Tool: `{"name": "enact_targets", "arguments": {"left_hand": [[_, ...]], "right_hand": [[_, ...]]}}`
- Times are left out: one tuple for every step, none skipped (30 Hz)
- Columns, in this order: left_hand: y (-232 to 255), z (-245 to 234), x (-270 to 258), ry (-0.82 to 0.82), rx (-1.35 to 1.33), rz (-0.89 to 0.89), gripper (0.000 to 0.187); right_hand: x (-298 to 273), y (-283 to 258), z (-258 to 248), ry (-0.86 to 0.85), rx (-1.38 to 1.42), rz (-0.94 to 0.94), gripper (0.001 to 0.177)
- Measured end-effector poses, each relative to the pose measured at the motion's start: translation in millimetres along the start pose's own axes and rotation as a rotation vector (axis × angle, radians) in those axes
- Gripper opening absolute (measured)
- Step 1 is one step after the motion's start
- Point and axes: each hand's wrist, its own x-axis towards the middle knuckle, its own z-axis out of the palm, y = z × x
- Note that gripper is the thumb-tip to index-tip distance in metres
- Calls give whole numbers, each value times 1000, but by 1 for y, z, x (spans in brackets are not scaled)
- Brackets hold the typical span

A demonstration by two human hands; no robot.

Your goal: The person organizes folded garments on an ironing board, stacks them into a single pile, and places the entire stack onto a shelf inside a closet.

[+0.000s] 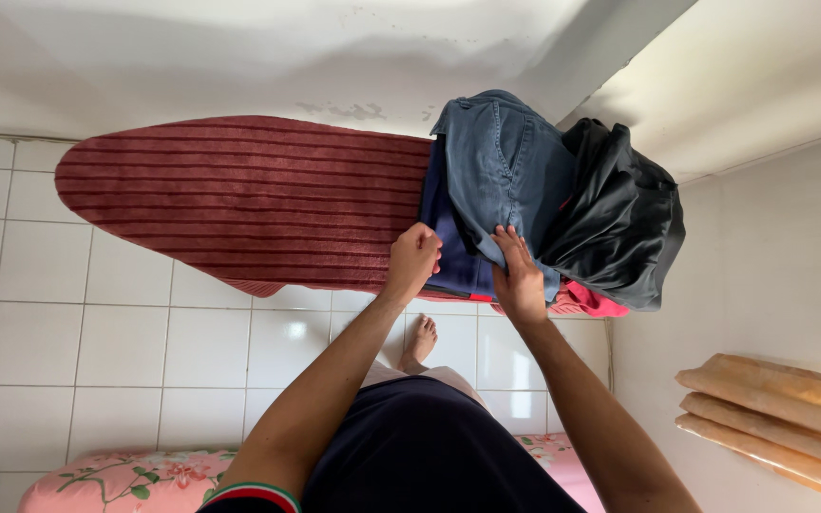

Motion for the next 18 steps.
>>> {"name": "enact_targets", "arguments": {"left_hand": [[-10, 5, 3, 0, 0, -2, 20], [-20, 12, 6, 131, 181, 174, 15], [-26, 17, 8, 260, 364, 352, 14], [-33, 20, 7, 260, 364, 351, 14], [-38, 23, 5, 388, 588, 336, 30], [-43, 25, 4, 515, 814, 316, 48], [-48, 25, 5, 518, 813, 318, 48], [-53, 22, 8, 462, 678, 249, 65], [-58, 19, 10, 407, 544, 178, 83], [-62, 16, 11, 410, 543, 176, 83], [-63, 13, 14, 253, 374, -136, 68], [-62, 11, 16, 81, 201, -437, 55], [-60, 10, 15, 84, 200, -438, 55], [-57, 9, 14, 18, 105, -424, 47], [-53, 9, 12, -50, 10, -408, 42], [-46, 11, 10, -48, 10, -408, 42], [-38, 16, 9, -118, -183, -384, 40], [-30, 20, 8, -188, -375, -357, 40]], "right_hand": [[1, 1, -4, -8, 28, 25, 43], [1, 1, -7, -9, 28, 27, 43], [2, 1, -8, -16, 31, 8, 43], [3, 2, -9, -23, 35, -12, 43], [4, 2, -10, -23, 34, -14, 43], [2, 2, -9, -42, -1, -51, 46], [1, 2, -7, -62, -34, -88, 48], [-1, 3, -5, -62, -34, -91, 48], [-5, 4, -3, -79, -38, -117, 52], [-8, 5, -1, -96, -41, -144, 56], [-11, 7, 3, -97, -39, -147, 56], [-12, 8, 7, -102, -76, -166, 56], [-14, 10, 10, -107, -112, -183, 56], [-15, 11, 11, -109, -110, -185, 56], [-16, 11, 10, -125, -121, -195, 57], [-17, 9, 9, -141, -132, -206, 59], [-16, 6, 8, -143, -130, -207, 59], [-16, 2, 4, -151, -129, -206, 60]]}}
